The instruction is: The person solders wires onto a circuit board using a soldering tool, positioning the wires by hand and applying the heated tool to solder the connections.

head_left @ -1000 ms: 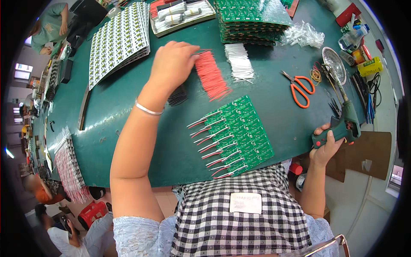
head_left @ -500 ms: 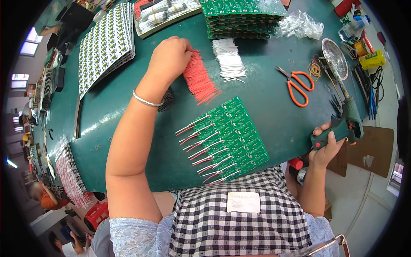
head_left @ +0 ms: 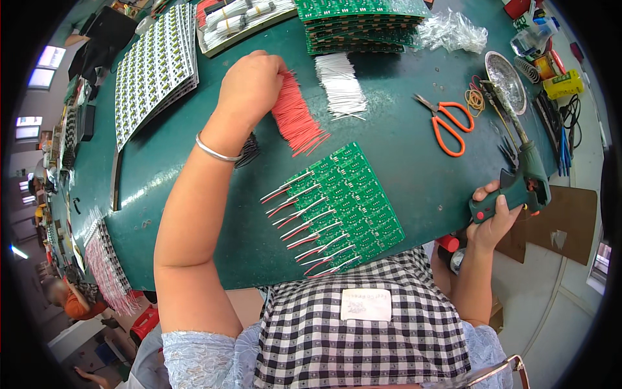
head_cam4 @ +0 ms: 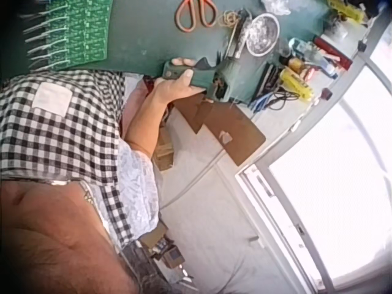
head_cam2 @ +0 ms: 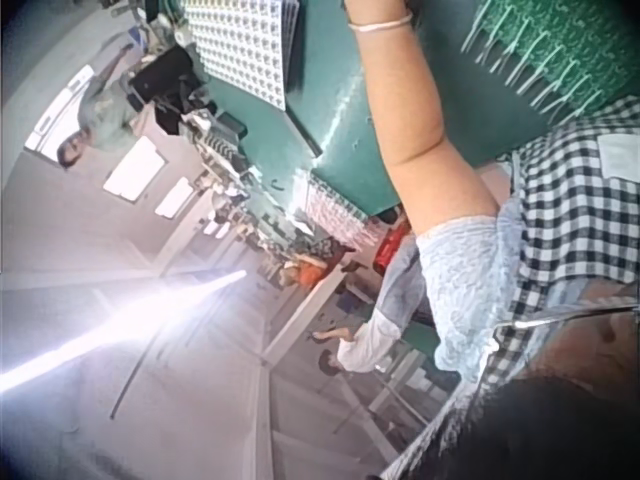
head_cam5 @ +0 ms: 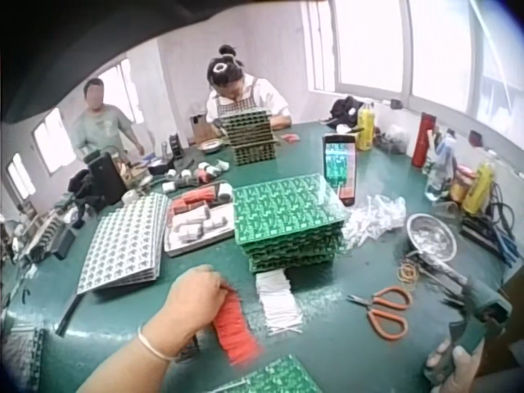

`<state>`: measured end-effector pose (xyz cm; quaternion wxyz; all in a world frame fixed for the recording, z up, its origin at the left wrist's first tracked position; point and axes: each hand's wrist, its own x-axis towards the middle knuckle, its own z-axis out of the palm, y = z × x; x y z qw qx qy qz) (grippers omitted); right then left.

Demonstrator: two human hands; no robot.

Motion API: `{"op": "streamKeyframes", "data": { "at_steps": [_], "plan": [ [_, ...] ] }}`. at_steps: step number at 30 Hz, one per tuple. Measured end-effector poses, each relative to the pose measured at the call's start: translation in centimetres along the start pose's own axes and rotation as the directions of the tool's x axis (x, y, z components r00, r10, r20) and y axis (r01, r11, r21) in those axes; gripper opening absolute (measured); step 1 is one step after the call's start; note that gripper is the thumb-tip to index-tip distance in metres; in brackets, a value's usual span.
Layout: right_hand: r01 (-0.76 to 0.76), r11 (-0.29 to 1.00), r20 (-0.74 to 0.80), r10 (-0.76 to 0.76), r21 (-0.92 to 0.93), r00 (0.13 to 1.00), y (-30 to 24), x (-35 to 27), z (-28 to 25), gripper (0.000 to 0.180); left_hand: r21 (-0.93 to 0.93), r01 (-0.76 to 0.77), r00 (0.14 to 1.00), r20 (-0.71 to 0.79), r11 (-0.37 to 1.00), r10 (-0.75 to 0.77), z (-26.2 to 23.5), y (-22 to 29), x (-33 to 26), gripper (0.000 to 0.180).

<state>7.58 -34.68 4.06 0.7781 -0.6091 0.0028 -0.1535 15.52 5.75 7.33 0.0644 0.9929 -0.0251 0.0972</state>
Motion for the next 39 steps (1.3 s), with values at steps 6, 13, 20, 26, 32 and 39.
{"op": "streamKeyframes", "data": {
  "at_steps": [6,13,20,26,32,39],
  "plan": [
    [0.005,1.0,0.003,-0.005,-0.014,1.0,0.0,0.0,-0.3,0.047,0.004,0.1,0.995,0.027,0.995,-0.1,-0.9,1.2,-0.1,0.012],
    [0.007,1.0,0.006,-0.007,0.0,1.0,0.0,0.0,-0.2,0.049,0.01,-0.134,0.987,-0.094,0.991,0.134,0.5,-0.9,0.3,0.014],
    [0.006,1.0,0.017,-0.006,0.008,1.0,0.1,0.2,0.0,0.048,-0.197,0.029,0.989,-0.137,0.98,-0.056,-2.2,-0.9,-0.4,0.017],
    [-0.007,0.998,-0.035,0.009,0.058,0.999,-1.0,-0.5,0.2,0.046,-0.88,0.336,0.934,0.268,0.336,-0.235,-5.1,2.1,-7.6,0.019],
    [-0.324,0.944,0.52,0.247,0.061,0.818,-3.4,-5.8,5.7,0.047,-0.756,0.654,0.724,0.61,-0.04,0.322,-4.8,8.8,-14.5,0.02],
    [-0.373,0.918,0.819,0.314,-0.134,0.481,-3.0,-6.9,9.3,0.061,-0.648,0.757,0.628,0.683,-0.089,0.373,-4.8,10.5,-14.7,0.022]
  ]
}}
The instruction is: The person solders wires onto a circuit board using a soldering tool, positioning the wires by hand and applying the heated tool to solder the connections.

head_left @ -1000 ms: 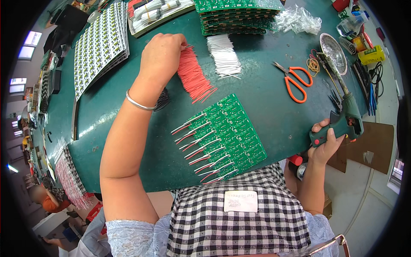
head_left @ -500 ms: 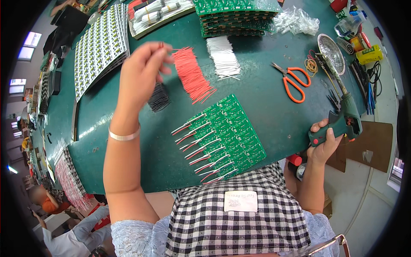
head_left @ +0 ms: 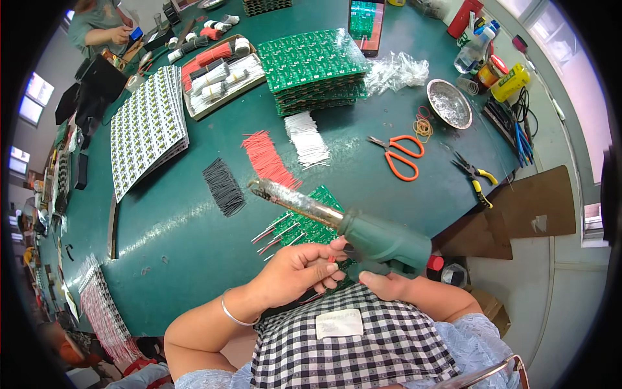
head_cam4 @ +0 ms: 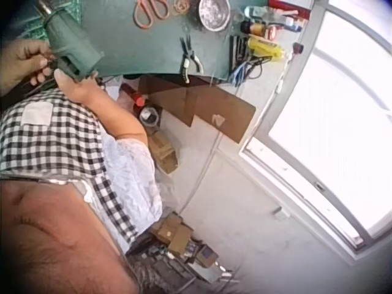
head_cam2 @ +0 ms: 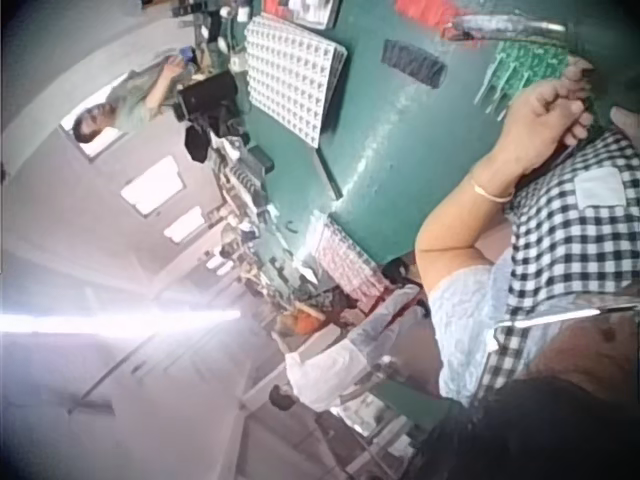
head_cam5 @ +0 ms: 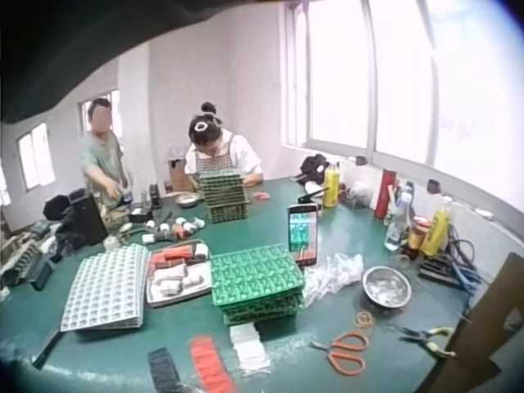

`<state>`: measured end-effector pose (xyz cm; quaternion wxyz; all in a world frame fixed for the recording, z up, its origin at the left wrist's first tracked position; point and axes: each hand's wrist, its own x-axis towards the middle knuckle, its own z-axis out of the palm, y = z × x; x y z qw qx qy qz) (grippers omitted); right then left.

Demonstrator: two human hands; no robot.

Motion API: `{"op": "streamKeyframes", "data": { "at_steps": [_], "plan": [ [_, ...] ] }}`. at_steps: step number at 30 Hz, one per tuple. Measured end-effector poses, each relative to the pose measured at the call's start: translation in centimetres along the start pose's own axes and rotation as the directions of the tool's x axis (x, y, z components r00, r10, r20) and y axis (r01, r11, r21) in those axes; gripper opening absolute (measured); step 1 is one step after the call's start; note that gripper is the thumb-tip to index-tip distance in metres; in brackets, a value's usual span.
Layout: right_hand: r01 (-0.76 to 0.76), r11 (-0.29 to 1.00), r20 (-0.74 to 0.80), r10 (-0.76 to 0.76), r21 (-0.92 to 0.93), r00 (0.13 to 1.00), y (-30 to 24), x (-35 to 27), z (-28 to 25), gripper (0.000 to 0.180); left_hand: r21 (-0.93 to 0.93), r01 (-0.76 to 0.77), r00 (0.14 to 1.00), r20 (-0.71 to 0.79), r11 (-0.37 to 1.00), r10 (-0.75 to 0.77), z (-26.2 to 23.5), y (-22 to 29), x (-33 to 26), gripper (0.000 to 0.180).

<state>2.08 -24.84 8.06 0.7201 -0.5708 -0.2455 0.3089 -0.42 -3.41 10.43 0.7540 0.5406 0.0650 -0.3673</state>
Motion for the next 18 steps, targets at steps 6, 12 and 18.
{"op": "streamKeyframes", "data": {
  "at_steps": [6,12,18],
  "plan": [
    [0.018,0.983,-0.123,0.005,0.184,0.992,-0.4,0.5,0.7,0.058,0.378,-0.061,0.991,-0.086,0.924,0.101,-0.2,0.0,0.1,0.017],
    [-0.016,0.996,-0.372,-0.016,-0.083,0.928,0.0,-2.2,-2.6,0.067,0.794,-0.373,0.758,-0.037,0.48,0.651,-2.1,-0.2,-1.8,0.016],
    [-0.195,0.981,-0.496,0.17,0.001,0.852,-0.7,-3.9,-2.0,0.067,0.988,0.152,0.51,-0.098,0.022,0.854,-4.7,-0.4,-1.9,0.018]
  ]
}}
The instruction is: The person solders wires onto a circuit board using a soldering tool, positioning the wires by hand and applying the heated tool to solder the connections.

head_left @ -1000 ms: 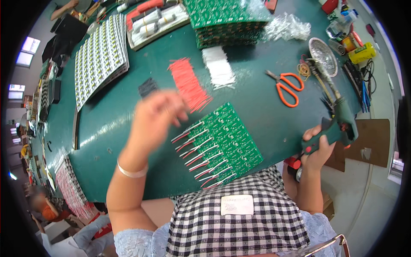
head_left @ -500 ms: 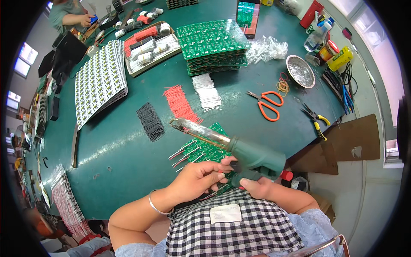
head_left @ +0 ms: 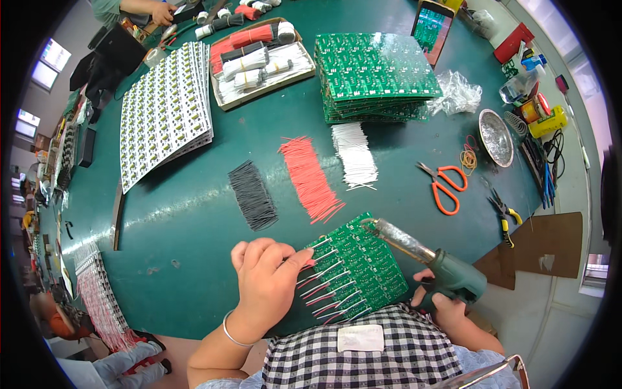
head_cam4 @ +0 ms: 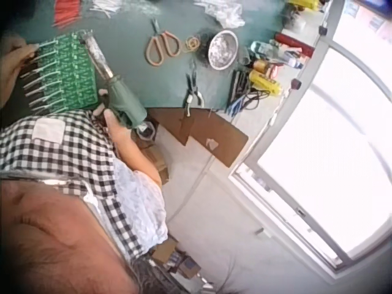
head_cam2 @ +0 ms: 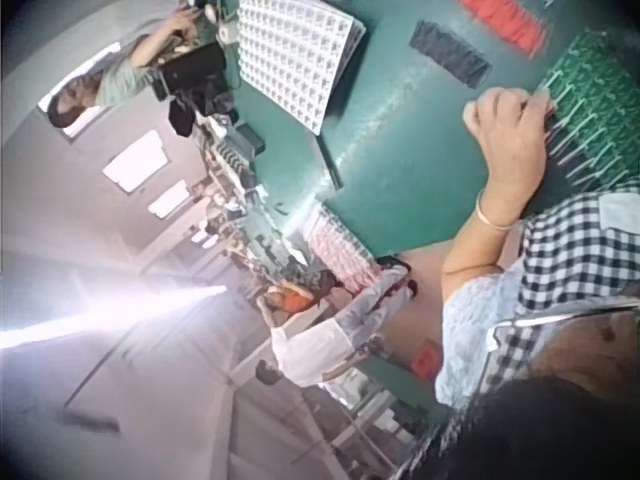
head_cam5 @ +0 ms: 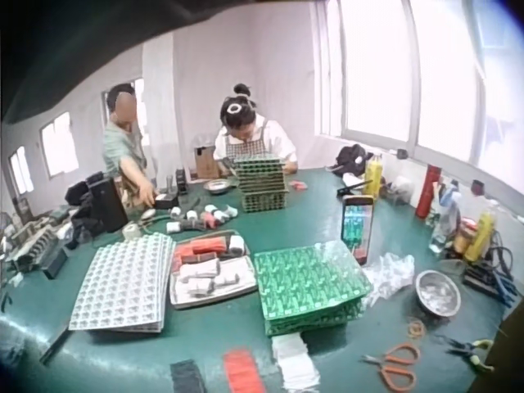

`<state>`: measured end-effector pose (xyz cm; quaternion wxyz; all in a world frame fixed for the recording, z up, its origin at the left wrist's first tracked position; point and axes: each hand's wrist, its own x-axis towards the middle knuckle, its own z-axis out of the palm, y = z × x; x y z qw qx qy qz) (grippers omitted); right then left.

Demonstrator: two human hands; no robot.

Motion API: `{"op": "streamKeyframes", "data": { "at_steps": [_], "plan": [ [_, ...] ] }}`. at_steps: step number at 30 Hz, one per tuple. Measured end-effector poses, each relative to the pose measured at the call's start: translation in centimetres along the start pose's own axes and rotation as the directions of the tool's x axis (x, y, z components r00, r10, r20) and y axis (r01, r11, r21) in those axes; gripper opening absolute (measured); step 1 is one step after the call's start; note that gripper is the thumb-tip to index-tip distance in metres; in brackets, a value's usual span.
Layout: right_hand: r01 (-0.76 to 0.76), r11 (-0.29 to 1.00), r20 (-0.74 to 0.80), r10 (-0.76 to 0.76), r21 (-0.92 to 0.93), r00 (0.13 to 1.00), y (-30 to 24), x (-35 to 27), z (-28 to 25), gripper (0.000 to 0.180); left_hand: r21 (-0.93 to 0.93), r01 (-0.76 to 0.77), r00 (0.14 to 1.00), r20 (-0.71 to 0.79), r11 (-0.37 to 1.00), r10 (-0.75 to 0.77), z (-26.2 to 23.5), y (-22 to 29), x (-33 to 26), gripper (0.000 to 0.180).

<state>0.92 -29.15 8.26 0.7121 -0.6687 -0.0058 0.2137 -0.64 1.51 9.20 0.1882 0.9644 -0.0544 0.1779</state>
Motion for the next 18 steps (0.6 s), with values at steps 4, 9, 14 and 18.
{"op": "streamKeyframes", "data": {
  "at_steps": [4,9,14,18],
  "plan": [
    [-0.105,0.994,0.138,0.104,0.0,0.985,0.0,-0.1,-1.1,0.054,0.133,-0.062,0.998,-0.008,0.989,0.063,0.2,0.2,0.7,0.015],
    [0.235,0.835,0.314,-0.08,-0.497,0.946,-1.8,0.7,-0.3,0.04,0.131,-0.094,0.994,-0.044,0.987,0.1,1.4,0.4,1.1,0.012],
    [0.283,0.849,0.33,-0.138,-0.445,0.934,-0.8,0.8,-0.2,0.023,0.107,-0.117,0.992,-0.04,0.987,0.122,2.5,0.1,0.8,0.011],
    [0.111,0.903,0.198,-0.029,-0.415,0.98,-0.6,0.0,0.5,0.018,0.098,-0.129,0.991,-0.029,0.987,0.132,2.6,-0.1,0.8,0.011]
  ]
}}
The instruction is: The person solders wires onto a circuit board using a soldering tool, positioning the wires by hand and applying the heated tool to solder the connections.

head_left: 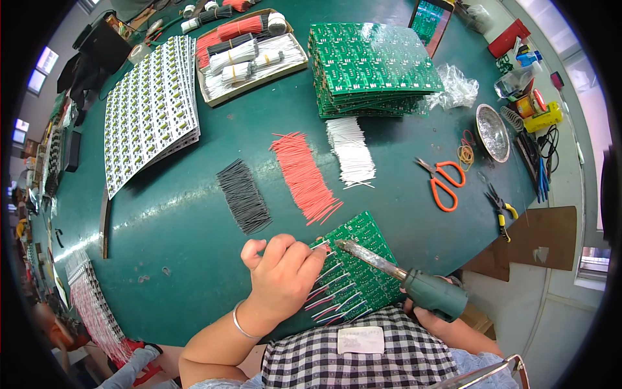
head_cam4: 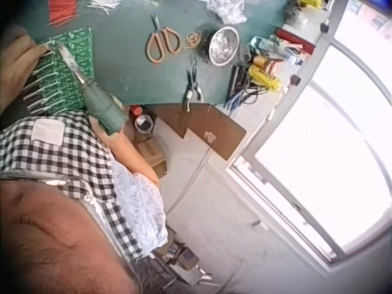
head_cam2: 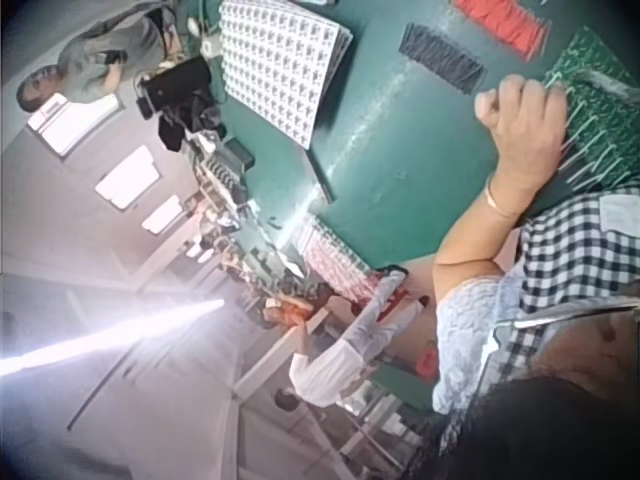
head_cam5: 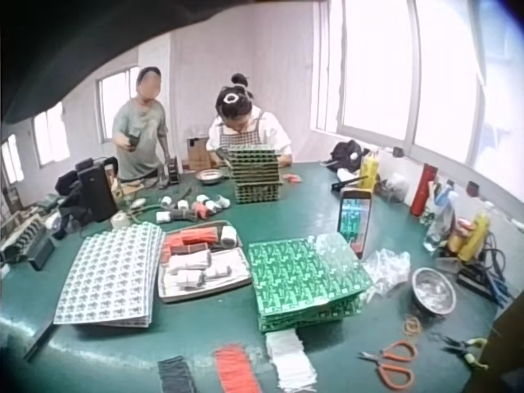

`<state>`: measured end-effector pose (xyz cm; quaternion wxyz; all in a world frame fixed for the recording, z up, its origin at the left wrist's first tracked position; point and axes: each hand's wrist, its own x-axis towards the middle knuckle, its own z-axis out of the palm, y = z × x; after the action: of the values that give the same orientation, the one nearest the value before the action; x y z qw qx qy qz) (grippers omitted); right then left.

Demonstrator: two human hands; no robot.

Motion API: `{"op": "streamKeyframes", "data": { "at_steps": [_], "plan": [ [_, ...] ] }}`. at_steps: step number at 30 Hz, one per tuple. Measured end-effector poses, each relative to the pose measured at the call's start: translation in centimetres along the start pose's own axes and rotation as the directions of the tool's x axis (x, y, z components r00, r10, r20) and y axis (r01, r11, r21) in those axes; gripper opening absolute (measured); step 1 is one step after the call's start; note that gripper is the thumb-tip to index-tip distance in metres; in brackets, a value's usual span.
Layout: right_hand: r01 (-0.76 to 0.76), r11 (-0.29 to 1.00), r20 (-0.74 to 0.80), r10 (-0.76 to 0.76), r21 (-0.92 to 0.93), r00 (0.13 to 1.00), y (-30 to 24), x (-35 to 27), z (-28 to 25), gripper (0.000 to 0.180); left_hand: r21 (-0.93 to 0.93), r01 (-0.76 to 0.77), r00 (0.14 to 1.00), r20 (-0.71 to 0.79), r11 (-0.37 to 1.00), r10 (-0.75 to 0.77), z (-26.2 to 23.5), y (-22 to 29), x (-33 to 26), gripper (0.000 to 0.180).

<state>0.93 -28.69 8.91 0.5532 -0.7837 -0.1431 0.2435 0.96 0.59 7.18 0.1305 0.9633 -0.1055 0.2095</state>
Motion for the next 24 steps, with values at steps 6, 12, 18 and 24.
{"op": "streamKeyframes", "data": {
  "at_steps": [6,12,18,24],
  "plan": [
    [0.226,0.938,0.017,-0.23,-0.262,0.973,0.5,0.3,0.4,0.024,-0.028,0.013,0.999,-0.029,1.0,-0.014,-0.1,0.0,0.1,0.013],
    [0.171,0.945,0.012,-0.174,-0.28,0.985,-0.3,0.9,0.8,0.007,-0.027,0.009,1.0,-0.029,1.0,-0.009,0.0,-0.1,0.2,0.012],
    [0.192,0.96,0.011,-0.194,-0.203,0.981,-1.2,1.3,0.9,0.006,-0.028,0.005,1.0,-0.024,1.0,-0.006,0.1,-0.1,0.2,0.011],
    [0.337,0.838,0.028,-0.361,-0.43,0.932,-1.7,1.5,0.8,0.027,-0.022,0.008,1.0,-0.026,1.0,-0.008,0.1,-0.1,0.2,0.011]
  ]
}}
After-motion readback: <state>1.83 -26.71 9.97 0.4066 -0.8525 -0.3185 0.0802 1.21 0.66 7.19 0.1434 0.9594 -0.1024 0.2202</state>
